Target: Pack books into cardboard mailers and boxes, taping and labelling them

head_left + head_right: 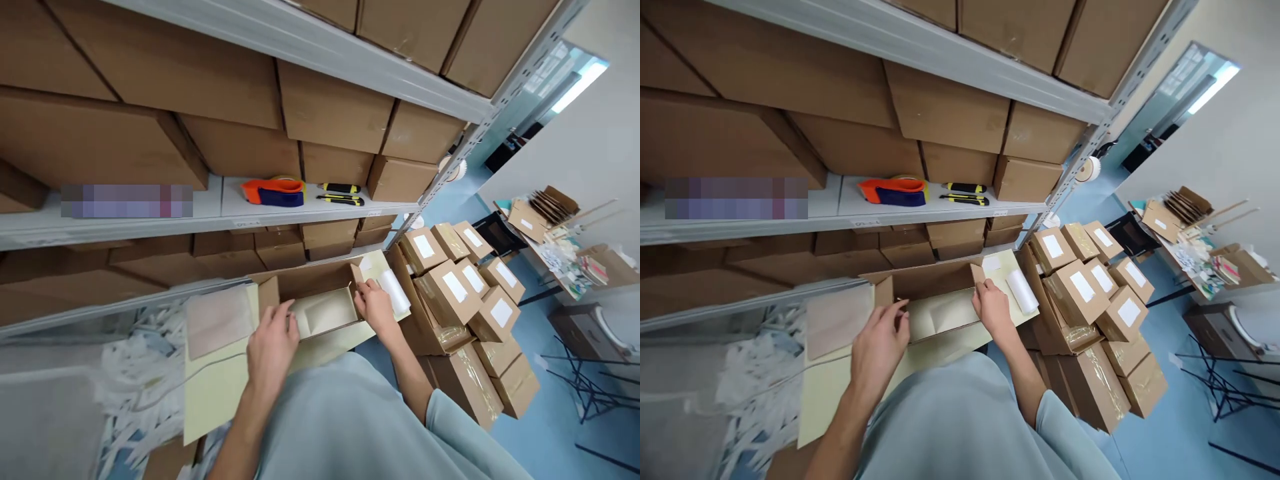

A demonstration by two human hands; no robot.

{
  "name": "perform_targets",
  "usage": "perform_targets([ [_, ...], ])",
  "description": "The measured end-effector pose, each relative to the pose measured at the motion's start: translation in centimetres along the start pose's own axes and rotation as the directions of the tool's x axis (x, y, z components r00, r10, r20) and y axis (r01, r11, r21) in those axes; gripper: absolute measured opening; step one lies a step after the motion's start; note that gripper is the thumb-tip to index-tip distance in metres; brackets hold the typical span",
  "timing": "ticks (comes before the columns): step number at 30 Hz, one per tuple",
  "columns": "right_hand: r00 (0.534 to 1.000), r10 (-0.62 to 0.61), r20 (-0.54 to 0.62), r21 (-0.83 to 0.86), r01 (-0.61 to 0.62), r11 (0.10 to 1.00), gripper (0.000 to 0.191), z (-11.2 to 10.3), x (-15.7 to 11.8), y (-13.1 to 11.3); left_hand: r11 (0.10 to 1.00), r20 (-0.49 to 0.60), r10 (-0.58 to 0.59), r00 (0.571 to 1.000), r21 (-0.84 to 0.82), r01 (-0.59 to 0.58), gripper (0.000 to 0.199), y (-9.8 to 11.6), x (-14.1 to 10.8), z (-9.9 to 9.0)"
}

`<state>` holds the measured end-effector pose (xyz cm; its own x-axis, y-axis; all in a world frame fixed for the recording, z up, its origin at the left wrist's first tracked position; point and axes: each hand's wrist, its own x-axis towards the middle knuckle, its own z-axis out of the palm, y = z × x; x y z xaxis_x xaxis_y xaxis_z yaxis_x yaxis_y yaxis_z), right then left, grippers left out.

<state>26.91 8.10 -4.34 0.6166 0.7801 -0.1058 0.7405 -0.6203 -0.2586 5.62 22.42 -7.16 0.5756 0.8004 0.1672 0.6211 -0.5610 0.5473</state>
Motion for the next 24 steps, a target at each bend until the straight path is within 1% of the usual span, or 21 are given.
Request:
perform_targets([
  [3,0.994,-0.072,0.08,0.072,0.066,0.995,0.028,0.6,0.1,0.5,0.992,0.064,-0.027,0.998,-0.118,0.034,0.042,-0.3,-0.3,0.3],
  [5,0.985,-0.131,0.114,0.134,0.116,0.984,0.033,0.8,0.1,0.8,0.981,0.15,-0.059,0.987,-0.176,0.085,0.041,-0.8,-0.3,0.1],
  [6,0.982,-0.145,0.123,0.149,0.126,0.981,0.037,0.8,0.0,1.0,0.977,0.212,-0.067,0.975,-0.183,0.107,0.04,-1.1,-0.3,0.0],
  [9,0.982,-0.119,0.148,0.121,0.101,0.987,0.048,0.7,0.1,1.1,0.985,0.408,-0.064,0.911,-0.121,0.124,0.039,-1.2,-0.2,-0.3],
  [11,0.982,-0.08,0.17,0.067,0.07,0.995,0.056,0.7,0.6,1.0,0.991,0.469,-0.083,0.879,-0.052,0.122,0.045,-0.9,0.1,-0.1],
  [12,0.982,-0.066,0.178,0.037,0.06,0.997,0.059,0.7,1.1,1.0,0.992,0.474,-0.102,0.874,-0.016,0.124,0.049,-0.7,0.4,0.1],
  [13,0.982,-0.055,0.18,0.009,0.054,0.998,0.063,0.9,1.7,0.9,0.992,0.462,-0.122,0.878,0.016,0.129,0.051,-0.5,0.8,0.4],
  [14,0.984,-0.047,0.172,-0.013,0.05,0.999,0.065,1.3,2.4,0.9,0.99,0.43,-0.138,0.892,0.037,0.135,0.053,-0.5,1.3,0.8],
  [15,0.988,-0.043,0.151,-0.025,0.047,0.999,0.066,1.8,3.1,0.9,0.99,0.37,-0.142,0.918,0.042,0.136,0.053,-0.5,1.8,1.3],
  [16,0.993,-0.036,0.115,-0.025,0.039,0.999,0.066,2.5,3.9,1.0,0.991,0.275,-0.134,0.952,0.033,0.13,0.052,-0.7,2.4,1.9],
  [17,0.998,-0.023,0.063,-0.012,0.024,1.0,0.064,3.4,4.6,1.1,0.994,0.153,-0.112,0.982,0.014,0.111,0.052,-1.0,3.1,2.6],
  [18,1.0,-0.004,0.002,0.014,0.004,1.0,0.062,4.3,5.4,1.2,0.997,0.026,-0.074,0.997,-0.007,0.074,0.054,-1.3,3.7,3.2],
  [19,0.998,0.02,-0.063,0.053,-0.016,0.998,0.059,5.2,6.0,1.5,1.0,-0.079,-0.025,0.997,-0.02,0.024,0.058,-1.8,4.2,3.7],
  [20,0.991,0.048,-0.127,0.102,-0.035,0.994,0.057,6.1,6.6,1.7,0.999,-0.148,0.028,0.989,-0.023,-0.032,0.062,-2.3,4.6,4.2],
  [21,0.979,0.078,-0.19,0.157,-0.048,0.986,0.055,6.9,7.1,2.0,0.997,-0.178,0.075,0.981,-0.021,-0.08,0.063,-2.7,5.0,4.5],
  [22,0.963,0.105,-0.249,0.216,-0.05,0.975,0.053,7.6,7.5,2.3,0.993,-0.18,0.107,0.978,-0.02,-0.113,0.063,-3.2,5.2,4.8],
  [24,0.925,0.142,-0.353,0.323,-0.022,0.946,0.049,8.4,7.9,2.8,0.992,-0.163,0.115,0.98,-0.026,-0.121,0.056,-3.9,5.4,4.9],
])
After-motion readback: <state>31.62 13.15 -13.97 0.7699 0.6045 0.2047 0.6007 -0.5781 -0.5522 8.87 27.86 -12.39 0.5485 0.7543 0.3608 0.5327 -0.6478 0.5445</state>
